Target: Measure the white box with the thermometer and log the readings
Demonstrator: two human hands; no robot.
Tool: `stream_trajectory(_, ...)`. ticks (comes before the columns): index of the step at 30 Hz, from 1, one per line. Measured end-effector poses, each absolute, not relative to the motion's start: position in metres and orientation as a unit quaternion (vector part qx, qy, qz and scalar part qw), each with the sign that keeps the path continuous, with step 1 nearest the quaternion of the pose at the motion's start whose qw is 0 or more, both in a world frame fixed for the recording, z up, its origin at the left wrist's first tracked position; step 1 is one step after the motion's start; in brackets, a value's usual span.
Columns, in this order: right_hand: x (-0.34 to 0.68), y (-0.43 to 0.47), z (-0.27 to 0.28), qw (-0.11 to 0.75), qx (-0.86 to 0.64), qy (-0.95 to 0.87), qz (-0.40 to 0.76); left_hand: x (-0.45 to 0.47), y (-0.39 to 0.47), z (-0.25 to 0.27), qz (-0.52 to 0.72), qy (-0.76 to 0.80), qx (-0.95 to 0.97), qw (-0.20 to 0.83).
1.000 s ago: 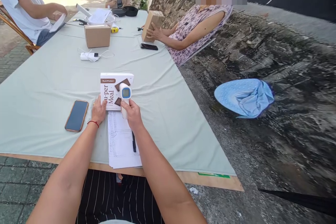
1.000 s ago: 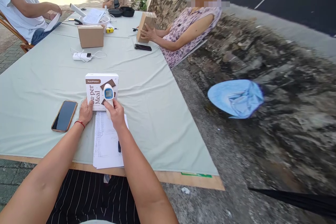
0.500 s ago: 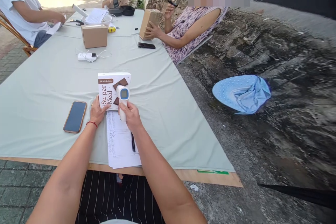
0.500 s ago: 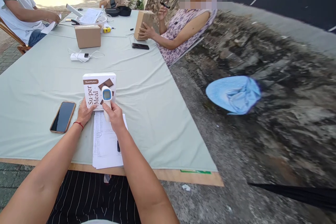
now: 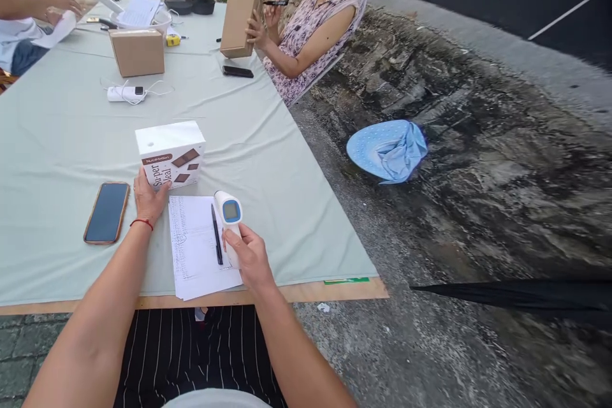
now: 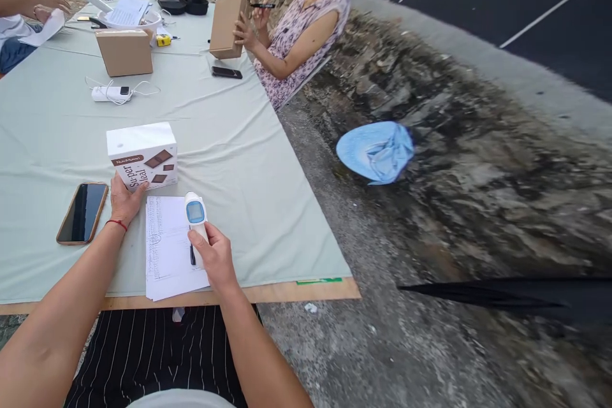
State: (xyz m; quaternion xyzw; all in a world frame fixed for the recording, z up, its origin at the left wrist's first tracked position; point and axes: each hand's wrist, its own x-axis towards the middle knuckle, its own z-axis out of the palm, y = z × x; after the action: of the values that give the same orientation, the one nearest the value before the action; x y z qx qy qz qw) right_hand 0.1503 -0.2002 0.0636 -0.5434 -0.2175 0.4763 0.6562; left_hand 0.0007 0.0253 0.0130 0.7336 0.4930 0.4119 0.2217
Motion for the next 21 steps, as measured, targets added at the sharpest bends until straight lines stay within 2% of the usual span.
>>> stream_trajectory(6, 0.151, -0.211, 0.064, 0.646, -0.562, -0.232, 0.462, 0.001, 0.026, 0.013, 0.420, 0.515, 0.725, 0.182)
stream_trajectory(13, 0.163, -0.213, 0.048, 0.618, -0.600, -0.258, 0.438, 0.004, 0.031, 0.012, 0.393, 0.554, 0.686, 0.262)
stream_trajectory(18, 0.194, -0.202, 0.022, 0.516, -0.736, -0.302, 0.318, -0.010, 0.020, 0.023, 0.316, 0.535, 0.694, 0.365)
stream_trajectory(21, 0.209, -0.196, 0.011, 0.459, -0.776, -0.348, 0.256, -0.025, -0.011, 0.024, 0.296, 0.488, 0.769, 0.287)
